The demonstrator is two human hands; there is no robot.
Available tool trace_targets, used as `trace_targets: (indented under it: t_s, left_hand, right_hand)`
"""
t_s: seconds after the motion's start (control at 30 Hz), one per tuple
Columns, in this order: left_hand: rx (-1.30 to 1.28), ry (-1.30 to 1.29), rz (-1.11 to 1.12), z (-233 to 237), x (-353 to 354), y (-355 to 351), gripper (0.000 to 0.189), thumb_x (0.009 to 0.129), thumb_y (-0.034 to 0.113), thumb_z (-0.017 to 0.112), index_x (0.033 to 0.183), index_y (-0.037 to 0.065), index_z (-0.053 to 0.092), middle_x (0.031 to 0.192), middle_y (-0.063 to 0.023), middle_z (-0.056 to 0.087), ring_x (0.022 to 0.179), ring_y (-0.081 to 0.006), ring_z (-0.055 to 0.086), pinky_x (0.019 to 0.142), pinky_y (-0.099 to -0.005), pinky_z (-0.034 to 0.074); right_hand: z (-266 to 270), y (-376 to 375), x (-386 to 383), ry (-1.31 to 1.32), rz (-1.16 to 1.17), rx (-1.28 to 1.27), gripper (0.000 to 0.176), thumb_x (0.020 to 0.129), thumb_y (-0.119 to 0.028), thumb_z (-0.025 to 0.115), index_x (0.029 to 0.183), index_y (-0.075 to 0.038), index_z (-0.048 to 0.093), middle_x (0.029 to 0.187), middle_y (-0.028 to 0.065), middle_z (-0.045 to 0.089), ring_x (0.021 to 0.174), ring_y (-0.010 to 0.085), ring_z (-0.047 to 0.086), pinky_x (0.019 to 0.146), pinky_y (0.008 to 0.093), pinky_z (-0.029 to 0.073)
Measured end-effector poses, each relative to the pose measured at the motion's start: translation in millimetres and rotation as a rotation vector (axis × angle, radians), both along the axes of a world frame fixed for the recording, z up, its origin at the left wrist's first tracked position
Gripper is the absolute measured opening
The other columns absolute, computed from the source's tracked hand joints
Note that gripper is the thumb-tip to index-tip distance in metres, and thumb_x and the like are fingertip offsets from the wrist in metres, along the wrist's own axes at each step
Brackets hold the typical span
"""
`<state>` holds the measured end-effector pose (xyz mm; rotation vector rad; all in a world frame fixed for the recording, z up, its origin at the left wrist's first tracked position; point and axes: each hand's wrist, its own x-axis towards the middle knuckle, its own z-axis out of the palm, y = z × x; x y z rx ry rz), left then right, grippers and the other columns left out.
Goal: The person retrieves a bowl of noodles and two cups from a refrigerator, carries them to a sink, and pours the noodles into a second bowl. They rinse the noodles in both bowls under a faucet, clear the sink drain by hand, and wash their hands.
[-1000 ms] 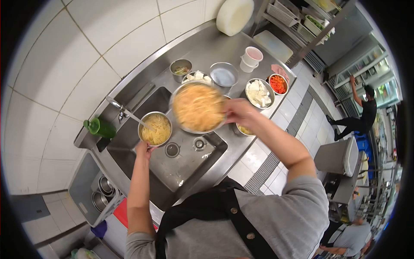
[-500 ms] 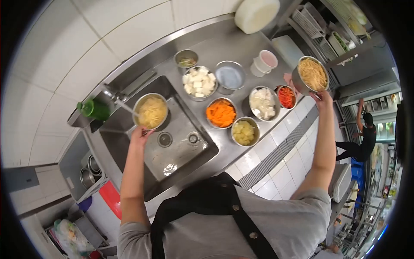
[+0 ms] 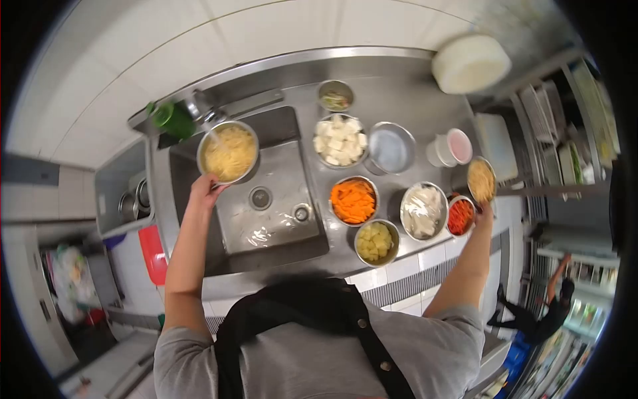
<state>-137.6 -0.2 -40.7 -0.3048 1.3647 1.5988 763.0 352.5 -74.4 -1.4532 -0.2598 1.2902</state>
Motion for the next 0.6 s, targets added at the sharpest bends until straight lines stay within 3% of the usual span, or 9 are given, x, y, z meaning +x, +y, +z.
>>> trace_targets:
  t_s: [0.07, 0.17, 0.23, 0.33, 0.37, 0.43, 0.47, 0.53, 0.6]
  left_hand:
    - [-0.112, 0.156, -0.002, -2, 5, -3, 0.026, 0.073, -0.009, 0.051, 0.099, -0.01, 0.054, 0.096, -0.0202, 0.062, 0.09, -0.0353, 0.065, 0.083, -0.0528, 0.059]
    - [-0.08, 0.179, -0.016, 30, 31, -10, 0.017, 0.074, -0.011, 0.053, 0.089, -0.006, 0.055, 0.09, -0.0178, 0.061, 0.079, -0.0292, 0.066, 0.073, -0.0479, 0.063]
    - [-0.052, 0.187, -0.005, 30, 39, -8, 0.014, 0.074, -0.011, 0.054, 0.088, -0.007, 0.054, 0.09, -0.0176, 0.061, 0.079, -0.0304, 0.066, 0.069, -0.0485, 0.063]
    - [0.027, 0.158, -0.039, 28, 50, 10, 0.014, 0.074, -0.011, 0.054, 0.088, -0.008, 0.054, 0.09, -0.0183, 0.06, 0.08, -0.0317, 0.067, 0.068, -0.0491, 0.064]
    - [0.052, 0.138, -0.044, 16, 50, 17, 0.015, 0.074, -0.011, 0.054, 0.088, -0.008, 0.054, 0.091, -0.0186, 0.06, 0.08, -0.0322, 0.067, 0.067, -0.049, 0.064]
    - [0.065, 0.125, -0.048, 11, 57, 23, 0.015, 0.074, -0.012, 0.054, 0.089, -0.008, 0.054, 0.091, -0.0191, 0.061, 0.08, -0.033, 0.068, 0.066, -0.0489, 0.064]
    - [0.052, 0.132, -0.046, 16, 63, 22, 0.016, 0.073, -0.012, 0.054, 0.089, -0.008, 0.054, 0.09, -0.0193, 0.061, 0.08, -0.0333, 0.068, 0.065, -0.0489, 0.064]
    - [0.038, 0.136, -0.066, 6, 61, 17, 0.017, 0.072, -0.013, 0.054, 0.089, -0.008, 0.054, 0.088, -0.019, 0.062, 0.078, -0.034, 0.068, 0.064, -0.0493, 0.064]
    - [0.052, 0.117, -0.083, 11, 59, 10, 0.018, 0.072, -0.013, 0.054, 0.089, -0.008, 0.054, 0.087, -0.0189, 0.062, 0.078, -0.0341, 0.068, 0.063, -0.0493, 0.064]
  right_hand:
    - [-7, 4, 39, -0.021, 0.261, 0.087, 0.021, 0.085, -0.014, 0.064, 0.101, -0.001, 0.062, 0.091, 0.013, 0.064, 0.084, 0.0298, 0.064, 0.073, 0.0399, 0.057]
    - [36, 30, 54, -1.344, 0.614, -0.334, 0.033, 0.085, -0.023, 0.066, 0.097, 0.008, 0.067, 0.082, 0.0208, 0.069, 0.076, 0.0303, 0.068, 0.068, 0.0428, 0.055]
    - [151, -10, -89, -1.895, 0.533, -0.36, 0.033, 0.086, -0.019, 0.062, 0.102, 0.009, 0.066, 0.086, 0.0256, 0.069, 0.084, 0.0316, 0.069, 0.07, 0.0425, 0.054]
    - [209, -71, -276, -1.629, 0.541, 0.545, 0.027, 0.09, -0.012, 0.055, 0.111, 0.002, 0.064, 0.101, 0.0229, 0.068, 0.095, 0.0324, 0.067, 0.079, 0.039, 0.052]
    - [212, -92, -348, -1.006, 0.717, 0.608, 0.033, 0.089, -0.015, 0.058, 0.12, -0.003, 0.06, 0.112, 0.0217, 0.064, 0.103, 0.0316, 0.063, 0.084, 0.0384, 0.05]
    - [226, -148, -489, -1.191, 1.221, 0.78, 0.042, 0.087, -0.014, 0.062, 0.127, -0.003, 0.054, 0.126, 0.0207, 0.057, 0.112, 0.035, 0.058, 0.095, 0.0385, 0.046]
    - [205, -171, -550, -0.983, 1.353, 0.958, 0.044, 0.085, -0.014, 0.063, 0.126, -0.002, 0.054, 0.127, 0.0215, 0.056, 0.117, 0.0369, 0.054, 0.099, 0.0403, 0.044]
    - [162, -200, -646, -1.119, 1.605, 1.118, 0.047, 0.083, -0.018, 0.067, 0.126, -0.006, 0.056, 0.134, 0.021, 0.052, 0.126, 0.036, 0.048, 0.105, 0.0435, 0.04]
    - [134, -208, -709, -1.25, 1.759, 1.12, 0.07, 0.073, -0.026, 0.075, 0.135, -0.012, 0.048, 0.141, 0.0212, 0.042, 0.129, 0.0396, 0.043, 0.104, 0.048, 0.041]
